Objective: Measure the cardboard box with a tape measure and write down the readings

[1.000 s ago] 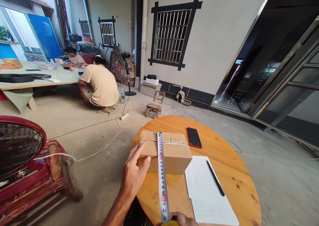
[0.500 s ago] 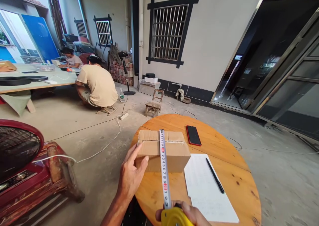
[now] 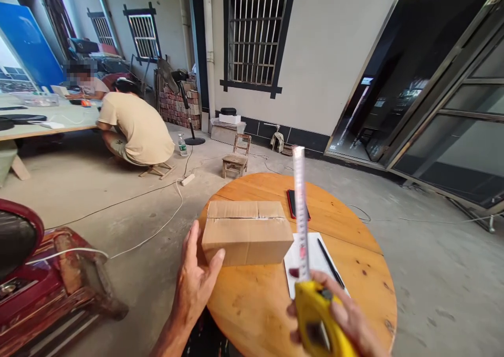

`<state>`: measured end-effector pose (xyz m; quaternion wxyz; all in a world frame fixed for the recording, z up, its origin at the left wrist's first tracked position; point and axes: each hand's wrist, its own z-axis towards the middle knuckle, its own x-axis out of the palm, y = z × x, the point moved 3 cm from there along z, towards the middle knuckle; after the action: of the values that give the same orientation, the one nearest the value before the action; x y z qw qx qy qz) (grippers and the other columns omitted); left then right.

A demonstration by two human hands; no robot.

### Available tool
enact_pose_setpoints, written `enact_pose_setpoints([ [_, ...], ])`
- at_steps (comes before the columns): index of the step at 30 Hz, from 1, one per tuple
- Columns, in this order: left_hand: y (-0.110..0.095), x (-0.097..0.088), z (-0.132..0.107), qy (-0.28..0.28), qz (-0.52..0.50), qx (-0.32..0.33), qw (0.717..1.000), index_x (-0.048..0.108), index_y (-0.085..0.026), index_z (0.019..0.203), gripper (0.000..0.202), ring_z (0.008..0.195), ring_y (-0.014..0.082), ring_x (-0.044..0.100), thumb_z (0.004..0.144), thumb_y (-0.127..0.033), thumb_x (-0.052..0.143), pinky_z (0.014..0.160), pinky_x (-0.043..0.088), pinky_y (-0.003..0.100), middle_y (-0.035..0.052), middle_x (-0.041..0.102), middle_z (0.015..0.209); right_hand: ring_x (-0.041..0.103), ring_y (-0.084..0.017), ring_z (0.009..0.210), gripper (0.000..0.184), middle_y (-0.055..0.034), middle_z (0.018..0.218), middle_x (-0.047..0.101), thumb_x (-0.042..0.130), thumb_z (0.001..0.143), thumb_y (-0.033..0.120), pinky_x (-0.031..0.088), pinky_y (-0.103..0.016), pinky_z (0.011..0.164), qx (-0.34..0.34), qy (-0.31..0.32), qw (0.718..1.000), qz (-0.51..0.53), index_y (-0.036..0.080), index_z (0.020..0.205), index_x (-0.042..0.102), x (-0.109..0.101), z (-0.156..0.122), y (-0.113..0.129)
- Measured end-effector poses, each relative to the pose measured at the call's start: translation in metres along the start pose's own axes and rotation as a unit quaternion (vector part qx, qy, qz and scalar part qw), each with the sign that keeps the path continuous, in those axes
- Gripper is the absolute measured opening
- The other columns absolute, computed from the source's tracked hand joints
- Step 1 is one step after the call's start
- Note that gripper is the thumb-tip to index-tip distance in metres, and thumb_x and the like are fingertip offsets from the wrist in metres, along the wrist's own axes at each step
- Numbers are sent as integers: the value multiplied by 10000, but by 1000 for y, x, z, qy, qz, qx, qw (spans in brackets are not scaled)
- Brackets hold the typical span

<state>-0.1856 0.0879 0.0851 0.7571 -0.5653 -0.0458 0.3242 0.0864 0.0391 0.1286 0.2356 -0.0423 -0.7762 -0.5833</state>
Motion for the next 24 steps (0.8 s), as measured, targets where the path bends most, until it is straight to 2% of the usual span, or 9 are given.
enact_pose_setpoints([
  [2, 12, 4, -2, 31, -31, -39, 998, 221, -259, 1569, 862, 1398, 311, 449, 858, -543, 619, 1122, 413, 452, 117, 407, 1566, 730, -266, 827, 546, -87, 956, 758, 740, 790, 563, 574, -419, 767, -60, -92, 994, 8, 251, 1216, 604, -15, 9, 15],
  [4, 22, 10, -3, 73, -36, -71, 994, 318, -199, 1527, 821, 1310, 314, 549, 853, -574, 600, 1051, 481, 435, 149, 541, 1453, 722, -271, 896, 465, -72, 958, 755, 733, 815, 516, 574, -417, 793, -76, -123, 989, -6, 248, 1172, 603, -23, 23, 21],
  [7, 26, 10, -2, 108, -15, -88, 990, 494, -132, 1389, 744, 1166, 344, 647, 835, -622, 577, 969, 529, 462, 171, 685, 1240, 720, -268, 883, 409, -64, 902, 751, 721, 822, 515, 578, -404, 762, -57, -74, 996, -13, 225, 1087, 607, -20, 42, 20],
  [11, 10, -10, 7, 80, 57, -65, 993, 458, -205, 1446, 737, 1105, 318, 682, 861, -647, 527, 886, 561, 425, 128, 705, 1227, 730, -253, 827, 411, -73, 923, 751, 711, 820, 516, 581, -371, 713, -70, -40, 996, 27, 218, 1083, 606, -8, 54, 30],
  [13, 1, -20, 13, 59, 113, -44, 991, 444, -218, 1467, 738, 998, 297, 721, 872, -652, 499, 799, 581, 390, 111, 730, 1176, 735, -267, 822, 467, -103, 981, 752, 730, 790, 521, 590, -376, 697, -63, -32, 997, 32, 193, 1102, 616, -1, 63, 42],
  [15, -5, -22, 16, 55, 156, -20, 986, 490, -192, 1435, 707, 936, 293, 734, 887, -638, 474, 775, 587, 397, 121, 740, 1147, 735, -285, 849, 466, -127, 1060, 740, 754, 763, 495, 601, -382, 674, -47, -39, 998, 27, 171, 1076, 635, 4, 76, 53],
  [18, -10, -20, 12, 50, 174, 67, 981, 528, -148, 1397, 623, 1131, 309, 671, 933, -555, 446, 934, 557, 452, 159, 672, 1284, 728, -280, 886, 398, -129, 1178, 708, 756, 774, 444, 610, -376, 659, -30, -56, 998, 28, 168, 1046, 664, 9, 83, 61],
  [21, -12, -19, 0, 37, 183, 181, 966, 510, -188, 1420, 574, 1316, 316, 538, 923, -472, 535, 1042, 498, 485, 156, 521, 1468, 720, -279, 888, 402, -138, 1228, 693, 720, 810, 476, 602, -382, 657, -9, -21, 999, 49, 182, 1081, 689, 14, 62, 54],
  [24, -11, -18, -11, 39, 189, 240, 951, 596, -258, 1332, 455, 1304, 312, 547, 897, -388, 611, 1010, 532, 465, 115, 477, 1507, 720, -264, 807, 505, -139, 1066, 746, 663, 822, 612, 581, -367, 645, 99, 11, 994, 34, 189, 1092, 717, 14, 31, 26],
])
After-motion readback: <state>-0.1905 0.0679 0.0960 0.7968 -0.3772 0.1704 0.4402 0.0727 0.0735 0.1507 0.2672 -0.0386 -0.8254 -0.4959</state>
